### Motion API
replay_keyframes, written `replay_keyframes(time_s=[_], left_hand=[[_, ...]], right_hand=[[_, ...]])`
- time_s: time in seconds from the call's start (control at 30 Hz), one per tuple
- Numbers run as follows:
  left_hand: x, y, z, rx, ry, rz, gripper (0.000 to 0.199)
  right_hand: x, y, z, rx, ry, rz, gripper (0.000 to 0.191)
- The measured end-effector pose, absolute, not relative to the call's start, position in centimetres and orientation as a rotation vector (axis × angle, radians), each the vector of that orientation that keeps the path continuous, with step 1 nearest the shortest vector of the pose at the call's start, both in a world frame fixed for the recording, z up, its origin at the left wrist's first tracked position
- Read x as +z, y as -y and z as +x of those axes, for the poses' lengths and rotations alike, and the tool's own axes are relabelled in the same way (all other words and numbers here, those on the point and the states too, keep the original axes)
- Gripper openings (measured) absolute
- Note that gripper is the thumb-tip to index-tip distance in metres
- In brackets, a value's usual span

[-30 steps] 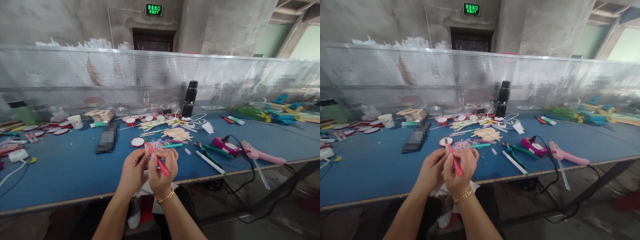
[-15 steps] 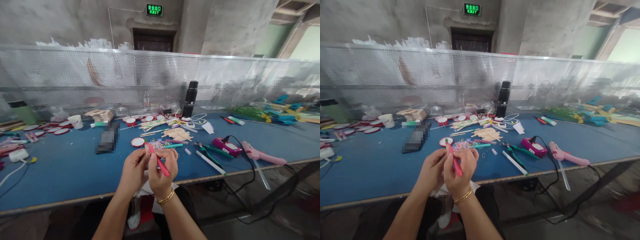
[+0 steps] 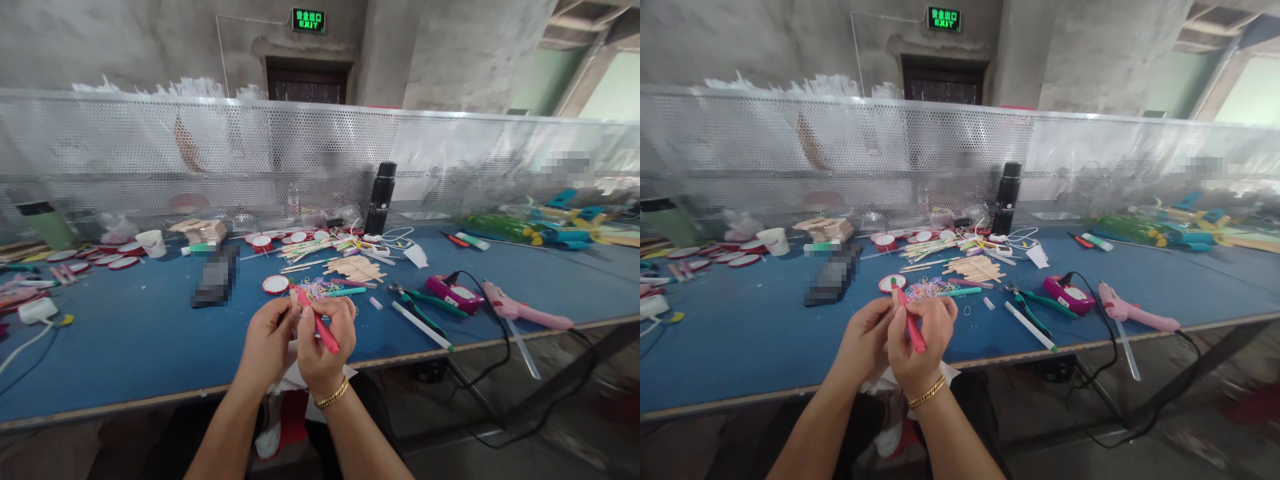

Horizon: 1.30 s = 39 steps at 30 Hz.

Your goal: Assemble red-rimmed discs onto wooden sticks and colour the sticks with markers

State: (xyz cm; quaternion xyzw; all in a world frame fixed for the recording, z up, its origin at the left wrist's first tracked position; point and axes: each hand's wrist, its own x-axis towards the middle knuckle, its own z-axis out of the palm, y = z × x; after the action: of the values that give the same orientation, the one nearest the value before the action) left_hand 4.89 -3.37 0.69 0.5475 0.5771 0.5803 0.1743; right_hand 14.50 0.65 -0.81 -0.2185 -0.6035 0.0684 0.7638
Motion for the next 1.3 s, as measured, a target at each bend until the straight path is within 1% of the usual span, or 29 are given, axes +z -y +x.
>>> replay_keyframes(time_s=[0.13,0.3,0.47,0.63,0.8,1.0,1.3], left_hand=[[0.66,3.37,4.92,1.658,-1.605,1.546,0.024],[0.8,3.49,4.97,1.643,-1.621,1.555,0.029],[0.63,3.44,4.96,1.649,-1.592,1.527,0.026],[0.8,3.44,4.96,1.613,-1.642,1.557,0.03],[0.95,3.38,5.02,1.633,-1.649,1.571,0.03],[0.4,3.16,4.8,1.664,-1.577,1.542,0.025],[0.33,3.07,4.82,1.684,-1.58,1.539,0.027]], right_hand=[[-0.82,-0.6,14.5,0.163,1.343,-0.462,0.007],[-0.9,-0.68,14.44,0.173,1.306,-0.489,0.008],[-0.92,-0.6,14.48,0.173,1.334,-0.478,0.007],[-0.83,-0.57,14.51,0.171,1.306,-0.503,0.008],[-0.7,-0.45,14.57,0.155,1.311,-0.457,0.01],[-0.68,-0.43,14.65,0.169,1.337,-0.427,0.009],[-0.49,-0.47,14.63,0.171,1.343,-0.422,0.009]])
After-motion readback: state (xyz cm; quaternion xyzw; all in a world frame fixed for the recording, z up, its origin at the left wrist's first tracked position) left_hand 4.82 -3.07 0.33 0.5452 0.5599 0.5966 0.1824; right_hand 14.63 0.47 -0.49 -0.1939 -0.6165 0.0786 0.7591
